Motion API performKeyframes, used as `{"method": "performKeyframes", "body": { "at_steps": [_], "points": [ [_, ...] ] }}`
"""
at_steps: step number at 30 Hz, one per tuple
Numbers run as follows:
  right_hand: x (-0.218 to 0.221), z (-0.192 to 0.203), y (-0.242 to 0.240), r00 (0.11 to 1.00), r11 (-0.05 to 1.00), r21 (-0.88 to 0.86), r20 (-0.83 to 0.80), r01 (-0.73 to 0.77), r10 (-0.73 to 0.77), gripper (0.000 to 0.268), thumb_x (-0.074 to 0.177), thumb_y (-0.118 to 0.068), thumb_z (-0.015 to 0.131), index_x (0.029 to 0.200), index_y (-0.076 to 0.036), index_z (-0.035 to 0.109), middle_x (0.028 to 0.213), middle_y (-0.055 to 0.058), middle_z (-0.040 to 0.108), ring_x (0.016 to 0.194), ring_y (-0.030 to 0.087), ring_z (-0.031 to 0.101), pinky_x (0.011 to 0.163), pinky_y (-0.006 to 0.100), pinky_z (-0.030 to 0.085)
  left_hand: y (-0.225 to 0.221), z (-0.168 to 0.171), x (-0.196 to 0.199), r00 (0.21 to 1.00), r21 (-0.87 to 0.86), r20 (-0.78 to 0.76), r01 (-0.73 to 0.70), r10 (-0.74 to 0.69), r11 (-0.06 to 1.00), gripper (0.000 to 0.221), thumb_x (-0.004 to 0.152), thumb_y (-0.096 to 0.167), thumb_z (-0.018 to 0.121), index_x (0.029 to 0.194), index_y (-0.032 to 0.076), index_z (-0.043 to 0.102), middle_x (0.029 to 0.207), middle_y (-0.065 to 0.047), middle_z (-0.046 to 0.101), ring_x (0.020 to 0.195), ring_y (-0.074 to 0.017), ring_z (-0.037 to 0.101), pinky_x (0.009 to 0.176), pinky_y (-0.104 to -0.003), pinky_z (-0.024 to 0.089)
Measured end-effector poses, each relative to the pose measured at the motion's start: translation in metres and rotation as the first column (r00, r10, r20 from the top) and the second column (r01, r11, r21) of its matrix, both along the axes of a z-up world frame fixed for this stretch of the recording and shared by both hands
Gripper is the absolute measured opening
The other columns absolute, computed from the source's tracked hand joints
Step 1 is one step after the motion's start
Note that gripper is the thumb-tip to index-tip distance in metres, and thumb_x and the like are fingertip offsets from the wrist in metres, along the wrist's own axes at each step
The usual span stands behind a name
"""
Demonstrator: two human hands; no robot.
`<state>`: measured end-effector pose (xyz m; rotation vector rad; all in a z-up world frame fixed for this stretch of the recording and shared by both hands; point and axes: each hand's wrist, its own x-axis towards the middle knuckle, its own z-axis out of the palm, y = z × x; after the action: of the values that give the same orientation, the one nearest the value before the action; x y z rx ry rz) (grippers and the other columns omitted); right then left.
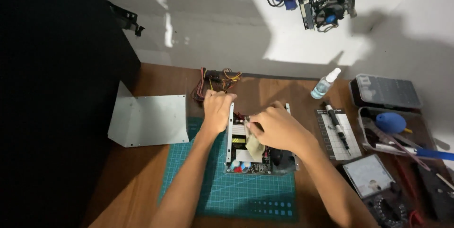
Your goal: Wiping the internal components of an open computer power supply unit using a small cloth.
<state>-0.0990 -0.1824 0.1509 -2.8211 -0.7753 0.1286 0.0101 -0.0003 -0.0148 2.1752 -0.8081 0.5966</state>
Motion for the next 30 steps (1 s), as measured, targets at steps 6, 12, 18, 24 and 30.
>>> {"method": "performKeyframes", "body": {
  "at_steps": [6, 12, 18, 24, 30],
  "points": [
    [0.0, 0.001, 0.008, 0.996, 1.0, -0.006, -0.093, -0.014, 0.013, 0.029, 0.095, -0.023, 0.049, 0.101, -0.011, 0.075, 0.071, 0.016, 0.074, 0.079, 0.035, 0.072, 0.1, 0.051, 0.043, -0.002, 0.004, -0.003, 1.0, -0.048, -0.03, 0.005, -0.006, 0.999, 0.042, 0.112, 0.024, 0.035, 0.099, 0.012, 0.072, 0.068, -0.01, 0.066, 0.08, -0.0265, 0.067, 0.088, -0.037, 0.038],
    [0.002, 0.017, 0.006, 0.98, 0.998, 0.068, -0.197, 0.005, 0.009, 0.027, 0.096, -0.024, 0.053, 0.105, -0.014, 0.077, 0.067, 0.016, 0.073, 0.065, 0.035, 0.069, 0.093, 0.046, 0.044, -0.001, 0.01, -0.006, 0.999, -0.033, -0.045, 0.01, -0.012, 0.999, 0.043, 0.113, 0.022, 0.033, 0.099, 0.01, 0.072, 0.07, -0.013, 0.065, 0.081, -0.0284, 0.067, 0.088, -0.039, 0.038],
    [-0.002, 0.013, 0.001, 0.961, 0.977, 0.198, -0.276, 0.076, -0.019, 0.025, 0.089, -0.014, 0.06, 0.106, -0.016, 0.079, 0.071, 0.016, 0.075, 0.061, 0.033, 0.069, 0.078, 0.04, 0.053, -0.003, 0.01, -0.006, 0.995, -0.063, -0.096, 0.011, -0.017, 0.998, 0.044, 0.113, 0.024, 0.033, 0.096, 0.011, 0.072, 0.07, -0.013, 0.066, 0.084, -0.0286, 0.067, 0.091, -0.038, 0.037],
    [0.009, -0.001, 0.002, 0.979, 0.986, 0.032, 0.112, 0.166, -0.169, 0.016, 0.092, -0.023, 0.061, 0.107, -0.019, 0.059, 0.075, 0.007, 0.071, 0.079, 0.027, 0.07, 0.092, 0.043, 0.041, -0.003, 0.009, -0.007, 0.996, -0.063, -0.087, -0.002, -0.004, 0.998, 0.044, 0.112, 0.025, 0.033, 0.096, 0.012, 0.072, 0.067, -0.009, 0.066, 0.08, -0.0234, 0.068, 0.091, -0.036, 0.038],
    [0.005, 0.005, 0.001, 0.993, 0.995, -0.053, -0.08, 0.083, -0.087, 0.016, 0.094, -0.028, 0.057, 0.085, -0.021, 0.068, 0.076, 0.008, 0.075, 0.09, 0.03, 0.068, 0.095, 0.048, 0.036, -0.003, 0.013, -0.007, 0.998, -0.081, -0.065, 0.006, -0.011, 0.997, 0.044, 0.112, 0.022, 0.034, 0.094, 0.01, 0.072, 0.066, -0.012, 0.066, 0.078, -0.0273, 0.067, 0.087, -0.037, 0.038]
  ]
}}
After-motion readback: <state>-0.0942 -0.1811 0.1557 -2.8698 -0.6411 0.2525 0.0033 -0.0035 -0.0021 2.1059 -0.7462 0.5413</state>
